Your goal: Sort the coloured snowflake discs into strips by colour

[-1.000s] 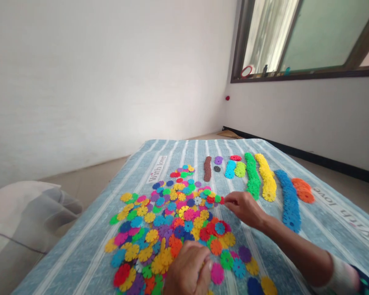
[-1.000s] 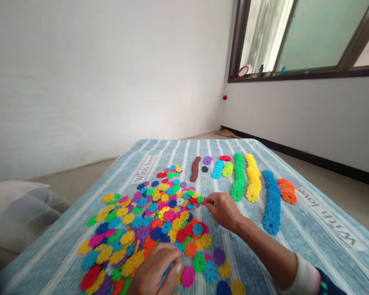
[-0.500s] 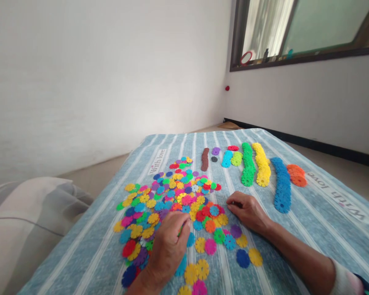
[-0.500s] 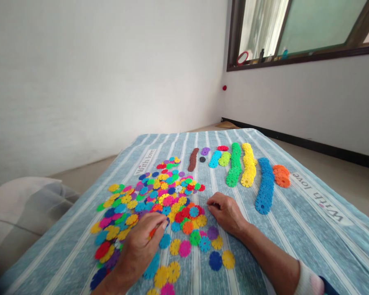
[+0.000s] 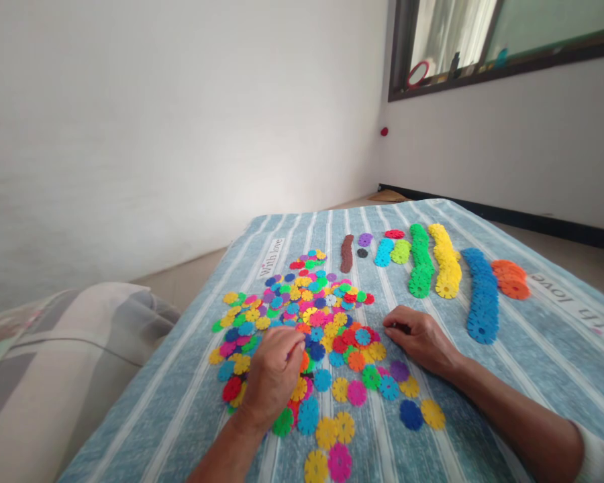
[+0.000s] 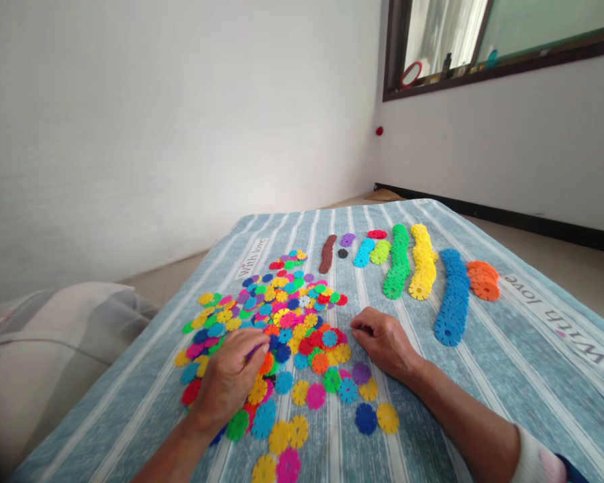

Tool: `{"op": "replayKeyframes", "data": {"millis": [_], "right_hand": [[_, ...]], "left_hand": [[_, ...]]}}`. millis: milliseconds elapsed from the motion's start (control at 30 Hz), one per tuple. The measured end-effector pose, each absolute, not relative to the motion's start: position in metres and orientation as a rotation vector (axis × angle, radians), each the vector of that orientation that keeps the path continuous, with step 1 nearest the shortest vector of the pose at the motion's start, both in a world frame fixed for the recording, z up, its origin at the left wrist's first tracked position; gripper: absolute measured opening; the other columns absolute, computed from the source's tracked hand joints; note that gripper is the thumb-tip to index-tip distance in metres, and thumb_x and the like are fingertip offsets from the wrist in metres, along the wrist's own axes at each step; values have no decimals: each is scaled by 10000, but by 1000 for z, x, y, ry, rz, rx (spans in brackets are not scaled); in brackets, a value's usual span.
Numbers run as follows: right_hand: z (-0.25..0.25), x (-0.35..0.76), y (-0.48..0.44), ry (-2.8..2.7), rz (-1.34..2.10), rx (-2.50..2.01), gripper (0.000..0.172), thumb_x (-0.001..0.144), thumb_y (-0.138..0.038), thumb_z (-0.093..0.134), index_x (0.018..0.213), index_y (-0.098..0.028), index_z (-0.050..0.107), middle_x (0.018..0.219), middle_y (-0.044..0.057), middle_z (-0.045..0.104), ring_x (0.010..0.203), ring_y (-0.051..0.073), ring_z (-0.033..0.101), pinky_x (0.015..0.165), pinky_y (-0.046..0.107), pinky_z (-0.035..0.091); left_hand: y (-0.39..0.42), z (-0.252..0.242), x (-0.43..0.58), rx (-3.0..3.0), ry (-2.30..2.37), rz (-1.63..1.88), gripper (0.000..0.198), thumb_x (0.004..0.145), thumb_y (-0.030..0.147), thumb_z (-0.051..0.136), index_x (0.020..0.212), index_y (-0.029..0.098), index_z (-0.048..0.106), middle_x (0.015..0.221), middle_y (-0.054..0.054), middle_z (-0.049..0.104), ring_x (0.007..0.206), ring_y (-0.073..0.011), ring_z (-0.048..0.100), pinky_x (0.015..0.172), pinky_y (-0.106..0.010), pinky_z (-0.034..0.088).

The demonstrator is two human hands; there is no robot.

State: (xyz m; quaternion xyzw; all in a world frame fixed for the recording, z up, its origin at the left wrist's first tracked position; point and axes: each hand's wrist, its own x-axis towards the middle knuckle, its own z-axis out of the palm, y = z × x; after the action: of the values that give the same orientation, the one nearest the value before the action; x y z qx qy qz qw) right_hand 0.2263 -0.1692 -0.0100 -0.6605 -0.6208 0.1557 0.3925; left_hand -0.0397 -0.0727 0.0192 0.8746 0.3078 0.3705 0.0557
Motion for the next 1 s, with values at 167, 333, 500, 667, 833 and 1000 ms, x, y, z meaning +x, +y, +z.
{"op": "replayKeyframes", "data": {"millis": [167, 333, 500, 667, 833, 1000], "right_hand": [[-9, 225, -171, -1586, 400, -1680, 124, 801, -232, 511, 780, -212, 632, 766, 17, 628, 713, 162, 592, 667, 283, 449], [-10, 226, -171, -1600, 399, -1681, 139, 807, -253, 506, 762, -223, 634, 764, 18, 636, 709, 168, 599, 653, 283, 454], [-11, 226, -172, -1594, 389, -1658, 133, 801, -250, 510, 786, -237, 641, 770, 14, 647, 717, 173, 610, 663, 289, 470], [-15, 226, -174, -1603, 409, -1646, 134, 806, -268, 507, 786, -245, 638, 790, 16, 652, 711, 176, 613, 667, 297, 480], [-17, 227, -174, -1597, 409, -1651, 137, 804, -285, 510, 790, -250, 642, 797, 20, 654, 720, 181, 616, 664, 304, 483], [-16, 227, -175, -1592, 407, -1656, 142, 803, -290, 504, 781, -256, 640, 796, 17, 656, 731, 185, 621, 668, 308, 485]], "left_hand": [[-73, 21, -46, 2727, 917, 976, 118, 782, 189, 565, 829, 185, 673, 912, -65, 685, 960, -229, 613, 873, -423, 513], [-74, 21, -56, 2827, 905, 512, 342, 629, 271, 745, 963, 216, 695, 1332, -116, 505, 1277, -361, 395, 980, -574, 407], [-66, 21, -66, 2802, 992, 414, 357, 673, 256, 717, 1027, 225, 682, 1350, -113, 494, 1301, -347, 374, 1011, -560, 380], [-57, 17, -75, 2797, 1071, 477, 294, 719, 214, 654, 1011, 208, 684, 1284, -116, 554, 1237, -318, 464, 979, -523, 434], [-52, 12, -78, 2795, 1191, 590, 317, 737, 183, 614, 1050, 184, 666, 1204, -114, 601, 1168, -283, 527, 987, -493, 444], [-57, 19, -75, 2701, 1206, 799, 251, 689, 122, 628, 934, 171, 650, 1208, -115, 590, 1198, -293, 495, 1006, -501, 426]]}}
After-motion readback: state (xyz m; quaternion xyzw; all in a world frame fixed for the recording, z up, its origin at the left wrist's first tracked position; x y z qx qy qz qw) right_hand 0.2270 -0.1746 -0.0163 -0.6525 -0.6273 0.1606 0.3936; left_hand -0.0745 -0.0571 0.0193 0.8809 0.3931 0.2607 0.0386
